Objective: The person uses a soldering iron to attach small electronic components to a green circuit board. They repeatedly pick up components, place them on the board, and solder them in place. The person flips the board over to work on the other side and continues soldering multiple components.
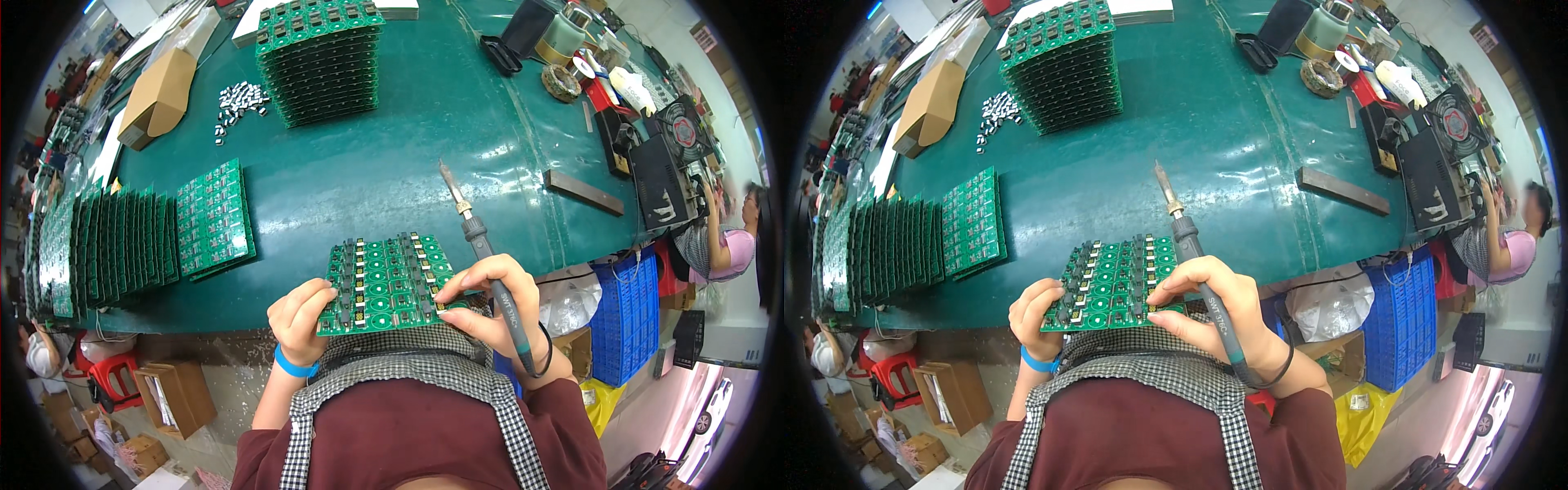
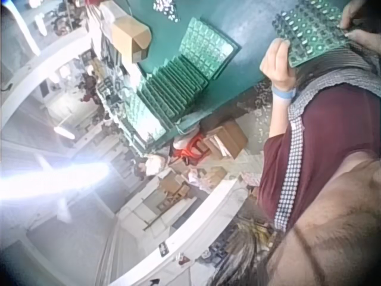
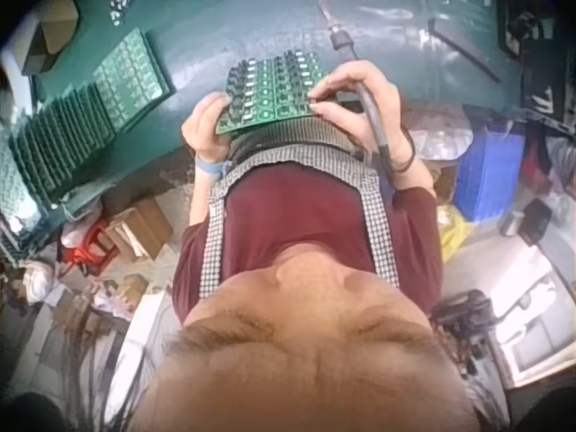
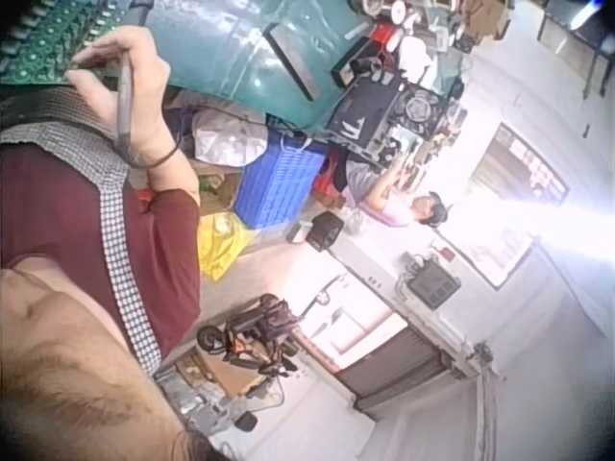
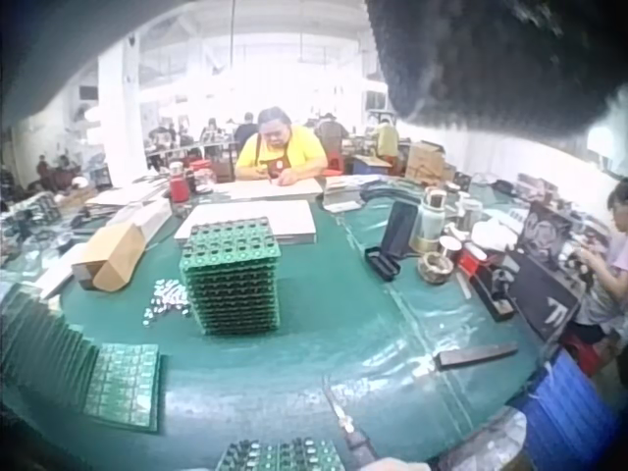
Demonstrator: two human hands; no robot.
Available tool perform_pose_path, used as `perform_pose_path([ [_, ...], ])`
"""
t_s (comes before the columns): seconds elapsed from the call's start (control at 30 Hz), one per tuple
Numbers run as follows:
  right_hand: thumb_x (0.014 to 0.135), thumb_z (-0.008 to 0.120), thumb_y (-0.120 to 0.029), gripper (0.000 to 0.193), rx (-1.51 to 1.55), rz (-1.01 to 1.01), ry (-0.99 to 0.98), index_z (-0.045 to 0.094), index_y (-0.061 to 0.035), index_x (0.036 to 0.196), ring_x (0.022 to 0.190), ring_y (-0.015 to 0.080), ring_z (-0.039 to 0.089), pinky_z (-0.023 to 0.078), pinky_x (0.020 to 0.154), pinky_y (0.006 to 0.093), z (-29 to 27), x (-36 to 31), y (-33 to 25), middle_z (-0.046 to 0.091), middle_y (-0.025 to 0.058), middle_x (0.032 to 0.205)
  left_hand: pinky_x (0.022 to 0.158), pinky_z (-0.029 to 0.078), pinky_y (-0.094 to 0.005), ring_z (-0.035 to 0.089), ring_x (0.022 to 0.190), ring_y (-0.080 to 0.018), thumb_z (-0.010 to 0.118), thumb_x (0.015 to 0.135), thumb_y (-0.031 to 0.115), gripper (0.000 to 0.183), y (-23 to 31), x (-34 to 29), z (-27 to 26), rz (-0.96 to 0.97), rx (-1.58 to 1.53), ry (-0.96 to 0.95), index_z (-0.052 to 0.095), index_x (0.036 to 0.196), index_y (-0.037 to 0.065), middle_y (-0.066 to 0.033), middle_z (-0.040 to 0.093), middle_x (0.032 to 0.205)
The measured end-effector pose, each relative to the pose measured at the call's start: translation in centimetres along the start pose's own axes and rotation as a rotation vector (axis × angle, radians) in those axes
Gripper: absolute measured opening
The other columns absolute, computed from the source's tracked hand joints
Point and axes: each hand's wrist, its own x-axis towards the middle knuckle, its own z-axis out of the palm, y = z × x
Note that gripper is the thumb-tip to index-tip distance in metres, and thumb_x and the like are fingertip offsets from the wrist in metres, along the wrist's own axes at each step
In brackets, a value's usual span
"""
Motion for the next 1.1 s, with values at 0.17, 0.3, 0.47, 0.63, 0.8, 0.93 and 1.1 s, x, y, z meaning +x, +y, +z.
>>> perform_pose_path([
  [0.17, 0.077, 0.073, 0.008, 0.029, -0.123, 0.041, -0.067, 0.054, -0.0031, 0.096, 0.085, 0.0247, 0.072, 0.058, 0.077, 0.0346, -0.2, 0.5, -1.4, 0.071, 0.0179, 0.089, 0.061, 0.055, -0.0335, 0.069, 0.073, -0.0283, 0.067, 0.069, 0.003, 0.023, 0.4, 0.2, -0.1, -0.035, 0.003, -0.002, 0.067, 0.092, 0.002, -0.0137, 0.068, 0.09],
  [0.3, 0.077, 0.074, 0.006, 0.026, -0.093, 0.048, -0.007, 0.06, -0.0001, 0.098, 0.089, 0.0239, 0.072, 0.059, 0.078, 0.0327, -0.1, 0.1, -1.4, 0.071, 0.0157, 0.094, 0.062, 0.055, -0.0335, 0.069, 0.073, -0.0284, 0.067, 0.068, 0.001, 0.024, 0.6, 0.2, 0.1, -0.049, 0.012, 0.011, 0.067, 0.092, 0.002, -0.0136, 0.068, 0.09],
  [0.47, 0.071, 0.081, 0.001, 0.041, -0.211, -0.157, 0.094, 0.058, -0.0017, 0.105, 0.097, 0.0283, 0.07, 0.057, 0.082, 0.0355, -1.1, -0.7, 0.2, 0.071, 0.0163, 0.1, 0.062, 0.055, -0.033, 0.069, 0.073, -0.0285, 0.066, 0.066, -0.001, 0.025, 0.6, 0.8, -0.1, -0.057, 0.002, 0.008, 0.067, 0.091, 0.002, -0.0135, 0.068, 0.09],
  [0.63, 0.073, 0.079, 0.001, 0.041, -0.156, -0.195, 0.105, 0.054, -0.0037, 0.105, 0.093, 0.0291, 0.071, 0.057, 0.08, 0.0353, -1.5, -1.5, 2.9, 0.071, 0.016, 0.098, 0.062, 0.054, -0.0325, 0.069, 0.072, -0.0281, 0.066, 0.067, -0.002, 0.025, 0.5, 0.8, 0.1, -0.053, -0.006, 0.019, 0.067, 0.091, 0.002, -0.0132, 0.068, 0.09],
  [0.8, 0.074, 0.073, 0.008, 0.037, -0.211, -0.249, 0.169, 0.054, -0.0043, 0.103, 0.088, 0.0275, 0.072, 0.058, 0.075, 0.0341, -0.8, -1.8, 4.1, 0.071, 0.0148, 0.093, 0.061, 0.054, -0.0325, 0.069, 0.073, -0.028, 0.066, 0.068, 0.0, 0.024, 0.5, 0.8, 0.0, -0.052, -0.01, 0.011, 0.067, 0.092, 0.002, -0.0133, 0.068, 0.09],
  [0.93, 0.073, 0.073, 0.009, 0.038, -0.303, -0.284, 0.179, 0.054, -0.0053, 0.103, 0.084, 0.0257, 0.072, 0.058, 0.071, 0.0323, -0.8, -1.7, 4.0, 0.071, 0.0133, 0.09, 0.061, 0.055, -0.0327, 0.069, 0.073, -0.0281, 0.067, 0.069, 0.002, 0.023, 0.4, 0.5, 0.1, -0.046, -0.012, 0.017, 0.067, 0.092, 0.002, -0.0133, 0.068, 0.09],
  [1.1, 0.071, 0.073, 0.009, 0.04, -0.31, -0.281, 0.183, 0.055, -0.006, 0.103, 0.082, 0.0248, 0.072, 0.058, 0.069, 0.0315, -0.7, -1.9, 4.0, 0.072, 0.0123, 0.089, 0.061, 0.055, -0.0331, 0.069, 0.073, -0.0286, 0.068, 0.069, 0.003, 0.023, 0.5, 0.4, -0.1, -0.035, -0.016, 0.002, 0.067, 0.092, 0.002, -0.0132, 0.068, 0.09],
])
